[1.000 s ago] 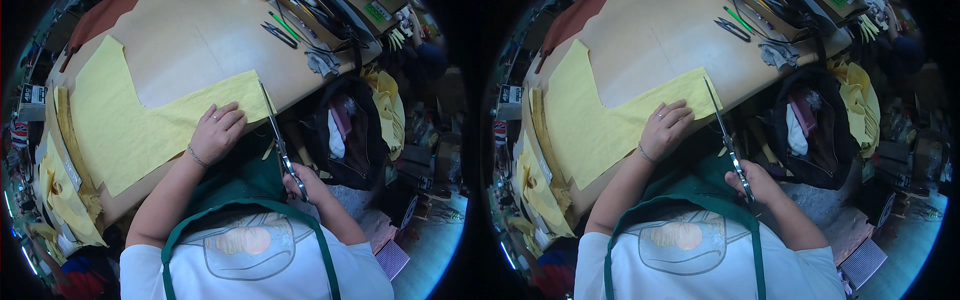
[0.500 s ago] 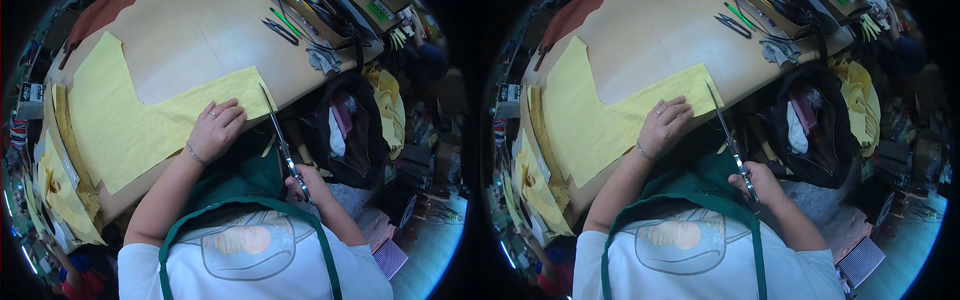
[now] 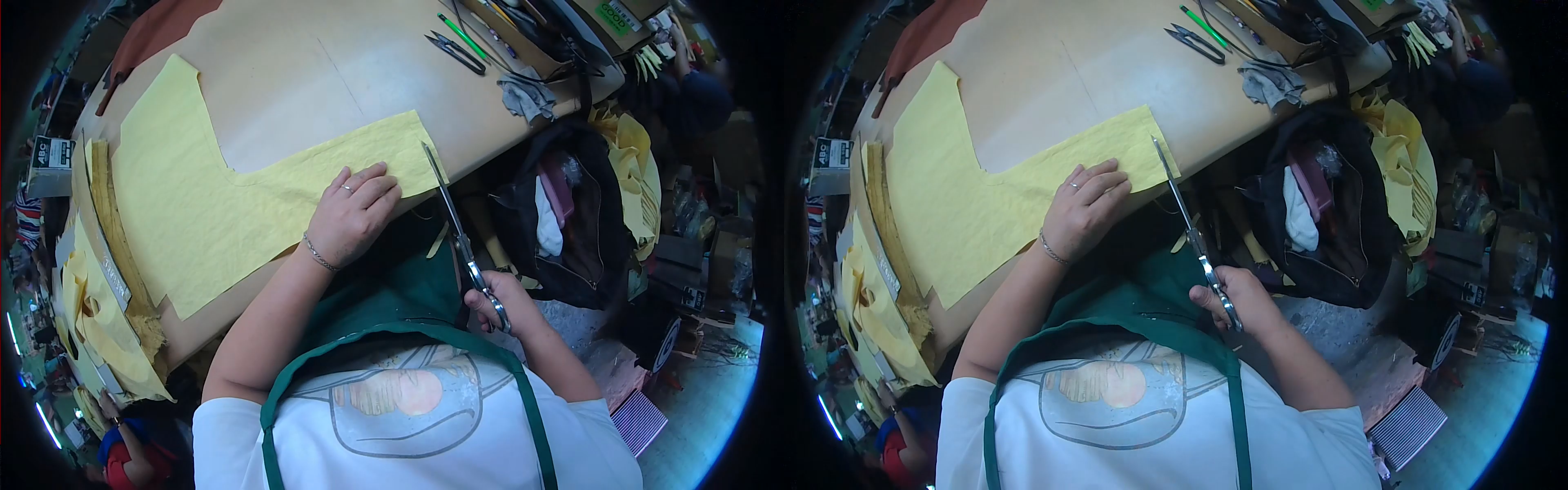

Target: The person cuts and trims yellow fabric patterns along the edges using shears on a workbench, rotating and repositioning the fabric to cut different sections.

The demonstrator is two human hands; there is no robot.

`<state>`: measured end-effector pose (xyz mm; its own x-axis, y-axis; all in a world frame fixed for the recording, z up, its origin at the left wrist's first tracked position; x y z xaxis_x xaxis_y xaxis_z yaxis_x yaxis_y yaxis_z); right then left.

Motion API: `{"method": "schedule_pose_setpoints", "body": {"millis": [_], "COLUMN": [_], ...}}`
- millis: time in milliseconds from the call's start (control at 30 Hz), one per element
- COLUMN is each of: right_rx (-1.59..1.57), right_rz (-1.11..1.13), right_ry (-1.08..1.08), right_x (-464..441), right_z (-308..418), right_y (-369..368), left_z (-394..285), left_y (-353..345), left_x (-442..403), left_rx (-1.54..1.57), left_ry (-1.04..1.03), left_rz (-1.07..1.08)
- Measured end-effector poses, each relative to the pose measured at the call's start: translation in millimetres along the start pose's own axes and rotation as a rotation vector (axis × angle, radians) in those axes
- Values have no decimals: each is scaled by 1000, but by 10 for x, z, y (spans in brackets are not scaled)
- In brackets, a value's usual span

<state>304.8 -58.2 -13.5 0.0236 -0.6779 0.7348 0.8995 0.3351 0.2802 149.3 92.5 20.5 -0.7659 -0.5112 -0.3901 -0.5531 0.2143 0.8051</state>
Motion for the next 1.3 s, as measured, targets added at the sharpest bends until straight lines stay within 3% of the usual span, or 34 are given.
{"method": "schedule_pose_setpoints", "body": {"millis": [200, 1000, 1300], "right_rx": [-45, 10, 19], "right_rz": [56, -60, 6], "right_ry": [134, -4, 120], "right_x": [-215, -169, -251], "right_z": [240, 100, 347], "right_y": [73, 31, 136], "left_z": [-32, -28, -46], "left_y": [17, 14, 27], "left_x": [1, 13, 18], "left_rx": [11, -1, 16], "left_ry": [-12, -12, -40], "left_rz": [13, -3, -16]}}
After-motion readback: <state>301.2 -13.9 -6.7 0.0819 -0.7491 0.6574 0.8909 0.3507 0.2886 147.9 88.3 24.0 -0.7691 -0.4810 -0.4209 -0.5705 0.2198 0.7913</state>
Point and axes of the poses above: each hand's wrist, its own x-axis away from the middle knuckle, its own y-axis out of the back of the hand, z = x × y, the point moved 6 cm from there along -x, towards the middle knuckle, and after that the axes turned 13 degrees about x, right-handed, at the moved point
